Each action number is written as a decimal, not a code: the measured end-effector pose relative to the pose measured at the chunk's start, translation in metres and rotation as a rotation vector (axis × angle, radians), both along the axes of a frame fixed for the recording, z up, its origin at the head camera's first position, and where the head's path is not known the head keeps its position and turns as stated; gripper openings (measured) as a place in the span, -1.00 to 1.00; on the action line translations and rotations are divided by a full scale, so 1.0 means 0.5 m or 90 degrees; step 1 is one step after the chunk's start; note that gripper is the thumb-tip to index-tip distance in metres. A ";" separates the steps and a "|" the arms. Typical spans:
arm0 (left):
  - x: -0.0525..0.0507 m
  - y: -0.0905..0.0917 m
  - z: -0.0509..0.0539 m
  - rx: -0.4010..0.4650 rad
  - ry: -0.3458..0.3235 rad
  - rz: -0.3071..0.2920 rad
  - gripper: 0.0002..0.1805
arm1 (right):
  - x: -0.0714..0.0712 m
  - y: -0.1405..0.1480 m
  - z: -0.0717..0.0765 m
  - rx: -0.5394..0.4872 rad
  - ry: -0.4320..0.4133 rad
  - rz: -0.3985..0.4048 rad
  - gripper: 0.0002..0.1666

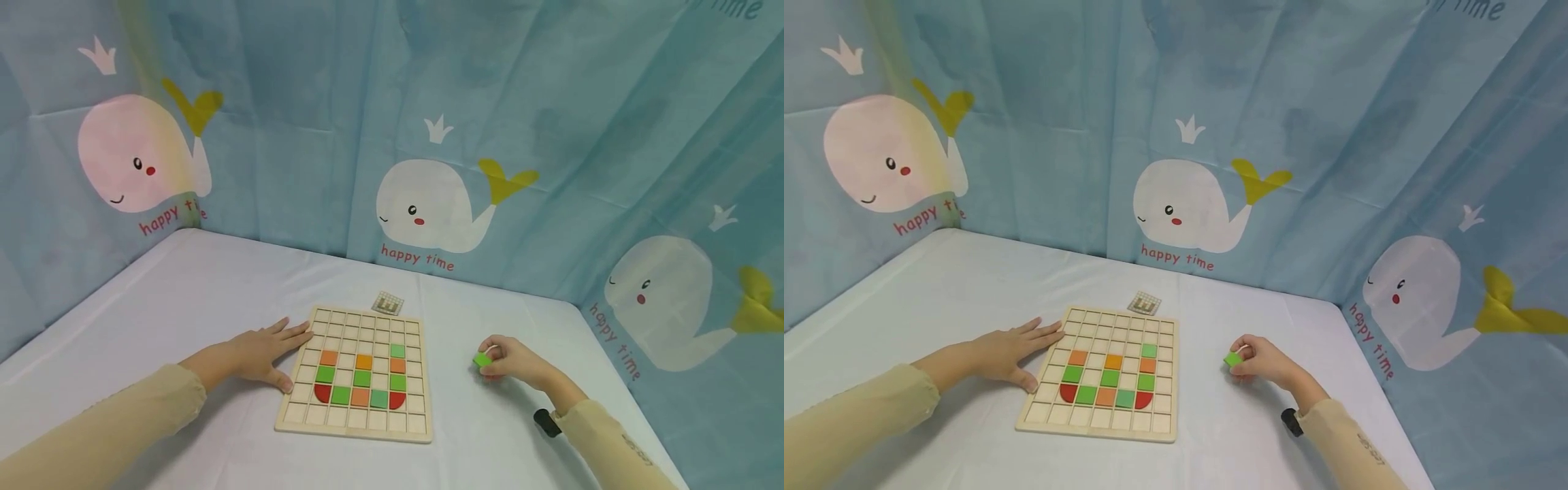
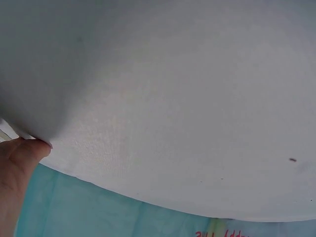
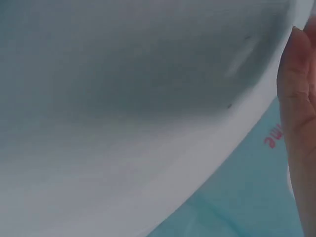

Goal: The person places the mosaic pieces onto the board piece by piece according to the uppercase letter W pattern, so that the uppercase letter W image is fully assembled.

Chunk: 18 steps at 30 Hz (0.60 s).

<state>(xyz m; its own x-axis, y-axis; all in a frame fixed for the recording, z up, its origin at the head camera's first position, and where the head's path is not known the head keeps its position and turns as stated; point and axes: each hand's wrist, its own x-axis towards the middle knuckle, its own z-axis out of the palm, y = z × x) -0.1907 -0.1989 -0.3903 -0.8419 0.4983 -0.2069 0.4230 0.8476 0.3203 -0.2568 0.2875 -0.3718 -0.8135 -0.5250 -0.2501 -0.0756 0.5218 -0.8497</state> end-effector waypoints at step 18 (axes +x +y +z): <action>-0.002 -0.002 -0.003 -0.011 -0.006 0.008 0.17 | 0.007 -0.081 0.038 -0.104 -0.072 -0.006 -0.55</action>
